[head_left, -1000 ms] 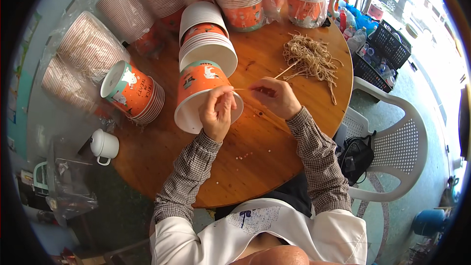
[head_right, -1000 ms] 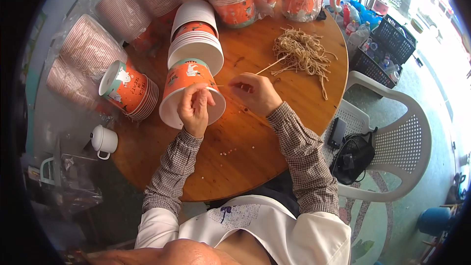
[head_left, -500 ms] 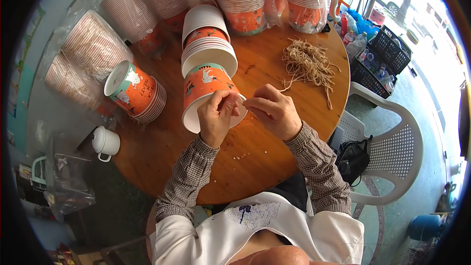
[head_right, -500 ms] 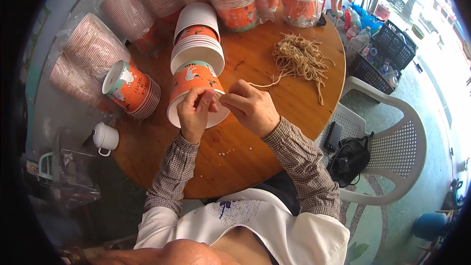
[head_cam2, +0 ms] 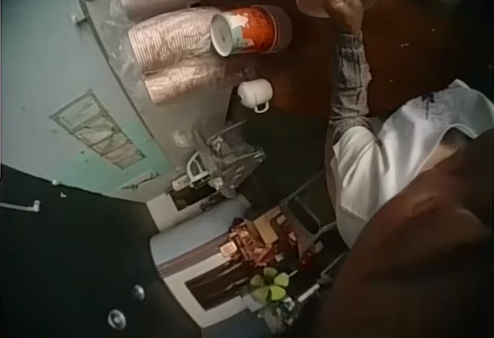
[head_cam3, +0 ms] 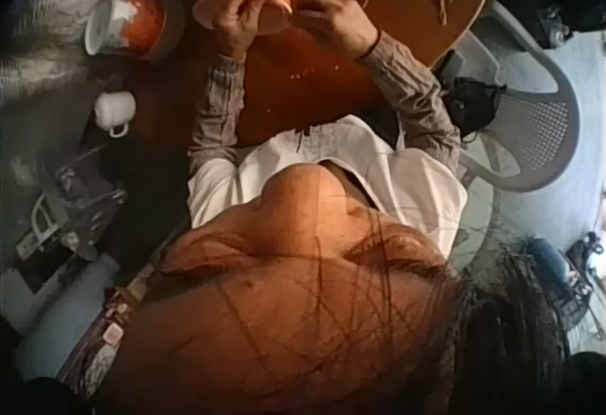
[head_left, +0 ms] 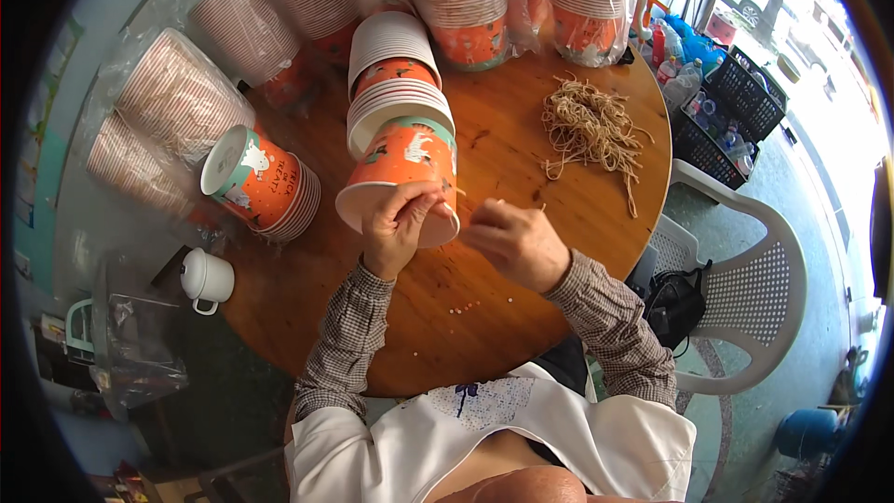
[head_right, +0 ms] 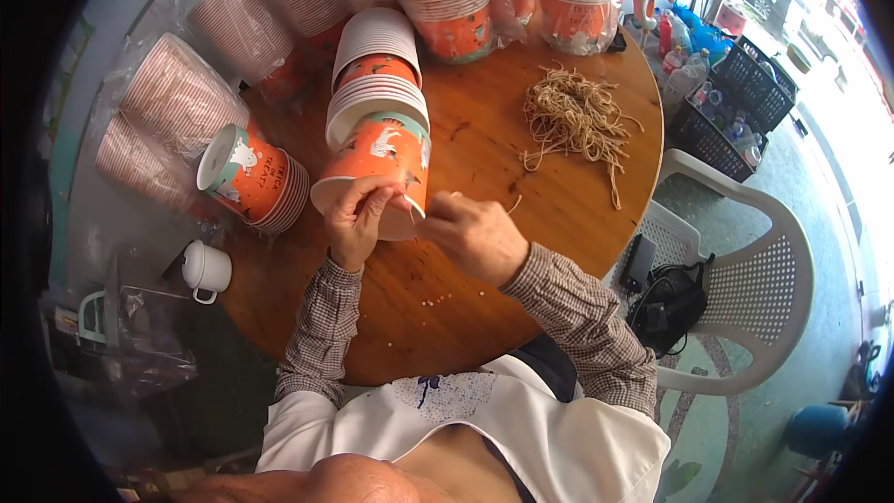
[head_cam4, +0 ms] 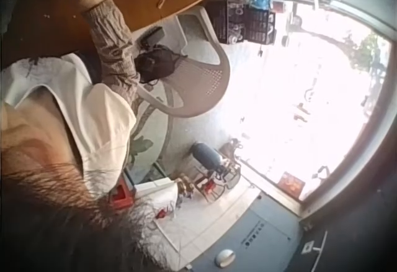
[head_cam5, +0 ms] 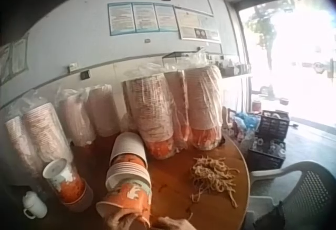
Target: Attaching string handles to paper buckets for packaging.
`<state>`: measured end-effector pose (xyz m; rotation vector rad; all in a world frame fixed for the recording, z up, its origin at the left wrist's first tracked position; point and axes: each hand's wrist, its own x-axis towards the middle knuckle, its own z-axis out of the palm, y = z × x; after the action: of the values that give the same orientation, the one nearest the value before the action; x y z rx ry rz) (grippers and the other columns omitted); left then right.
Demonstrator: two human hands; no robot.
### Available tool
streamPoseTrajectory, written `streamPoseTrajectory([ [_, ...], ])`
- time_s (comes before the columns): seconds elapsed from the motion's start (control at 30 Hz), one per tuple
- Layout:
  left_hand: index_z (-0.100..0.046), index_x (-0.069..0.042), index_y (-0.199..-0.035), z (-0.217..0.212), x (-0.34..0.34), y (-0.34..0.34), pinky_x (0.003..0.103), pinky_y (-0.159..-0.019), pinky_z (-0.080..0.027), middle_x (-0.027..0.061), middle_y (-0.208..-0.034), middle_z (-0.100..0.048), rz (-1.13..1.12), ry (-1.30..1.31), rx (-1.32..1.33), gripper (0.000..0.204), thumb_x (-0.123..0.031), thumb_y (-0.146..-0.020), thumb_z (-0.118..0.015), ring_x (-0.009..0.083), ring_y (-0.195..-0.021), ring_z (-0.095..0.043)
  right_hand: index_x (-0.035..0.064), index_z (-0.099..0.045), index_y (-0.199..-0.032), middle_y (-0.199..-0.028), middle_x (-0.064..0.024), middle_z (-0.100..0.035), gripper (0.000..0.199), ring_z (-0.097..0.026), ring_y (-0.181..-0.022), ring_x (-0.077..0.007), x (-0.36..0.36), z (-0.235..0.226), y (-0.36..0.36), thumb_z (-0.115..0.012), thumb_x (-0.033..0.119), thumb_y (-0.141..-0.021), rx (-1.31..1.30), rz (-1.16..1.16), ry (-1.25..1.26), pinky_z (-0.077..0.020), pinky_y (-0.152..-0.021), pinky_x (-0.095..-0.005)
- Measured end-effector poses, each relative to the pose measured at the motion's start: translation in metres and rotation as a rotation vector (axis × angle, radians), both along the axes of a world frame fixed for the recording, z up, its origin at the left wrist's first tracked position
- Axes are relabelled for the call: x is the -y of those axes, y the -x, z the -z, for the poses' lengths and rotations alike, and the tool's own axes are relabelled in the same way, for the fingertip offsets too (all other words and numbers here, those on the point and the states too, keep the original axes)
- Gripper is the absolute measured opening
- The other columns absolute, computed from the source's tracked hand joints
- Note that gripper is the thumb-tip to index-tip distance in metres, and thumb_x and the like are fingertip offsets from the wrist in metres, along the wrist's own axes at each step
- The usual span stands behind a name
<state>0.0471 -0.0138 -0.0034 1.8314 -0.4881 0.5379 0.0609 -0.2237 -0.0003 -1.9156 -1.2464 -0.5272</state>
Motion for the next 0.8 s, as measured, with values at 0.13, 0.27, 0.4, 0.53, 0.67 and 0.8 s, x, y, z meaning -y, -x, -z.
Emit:
streamPoseTrajectory([
  [0.13,-0.063,0.001,-0.096,-0.012,-0.004,0.005,0.025,-0.071,-0.053,0.0088,-0.089,-0.069,0.043,-0.092,-0.007,0.01,-0.008,-0.094,-0.06,0.014,-0.075,-0.068,0.0088,-0.065,-0.091,-0.083,-0.0062,-0.054,0.02,-0.059,-0.072,-0.0229,-0.01,-0.007,0.006,-0.069,0.004,-0.073,-0.011,-0.048,0.046,-0.0503,-0.058,-0.0343],
  [0.27,-0.065,-0.001,-0.098,-0.006,-0.003,0.009,0.024,-0.07,-0.052,0.0053,-0.089,-0.065,-0.012,0.024,-0.011,0.008,-0.006,-0.092,-0.062,0.0124,-0.078,-0.064,0.0082,-0.067,-0.091,-0.085,-0.0067,-0.056,0.016,-0.06,-0.068,-0.024,-0.013,-0.018,0.004,-0.07,0.003,-0.076,-0.009,0.045,-0.067,-0.0504,-0.056,-0.0345],
  [0.4,-0.065,0.0,-0.098,-0.012,-0.003,0.014,0.024,-0.072,-0.052,0.004,-0.092,-0.063,-0.053,-0.17,0.101,0.009,-0.003,-0.09,-0.062,0.0119,-0.085,-0.062,0.0095,-0.067,-0.094,-0.087,-0.0066,-0.057,0.019,-0.061,-0.074,-0.0235,-0.02,-0.021,-0.003,-0.07,0.005,-0.075,-0.066,0.076,-0.11,-0.0515,-0.06,-0.0345],
  [0.53,-0.064,0.001,-0.099,-0.017,-0.002,0.018,0.024,-0.075,-0.053,0.0046,-0.093,-0.062,-0.007,-0.038,-0.104,0.01,0.0,-0.089,-0.062,0.0115,-0.086,-0.062,0.0086,-0.068,-0.093,-0.089,-0.007,-0.058,0.015,-0.062,-0.075,-0.0246,-0.026,-0.019,-0.013,-0.07,0.005,-0.078,-0.185,0.046,-0.186,-0.053,-0.063,-0.0341],
  [0.67,-0.063,0.003,-0.1,-0.019,-0.007,0.019,0.024,-0.076,-0.053,0.005,-0.096,-0.061,0.05,0.016,-0.238,0.011,-0.001,-0.09,-0.062,0.0108,-0.085,-0.062,0.0089,-0.068,-0.094,-0.089,-0.0064,-0.059,0.014,-0.063,-0.076,-0.0218,-0.031,-0.021,-0.019,-0.069,0.004,-0.08,-0.245,0.021,-0.202,-0.0529,-0.064,-0.0317],
  [0.8,-0.061,0.004,-0.097,-0.025,-0.006,0.02,0.024,-0.076,-0.053,0.0032,-0.097,-0.059,0.075,0.054,-0.194,0.008,-0.001,-0.092,-0.059,0.01,-0.084,-0.062,0.0047,-0.065,-0.101,-0.091,-0.0067,-0.06,0.019,-0.064,-0.078,-0.0183,-0.034,-0.01,-0.026,-0.068,0.001,-0.082,-0.598,-0.093,-0.324,-0.0525,-0.068,-0.0284],
])
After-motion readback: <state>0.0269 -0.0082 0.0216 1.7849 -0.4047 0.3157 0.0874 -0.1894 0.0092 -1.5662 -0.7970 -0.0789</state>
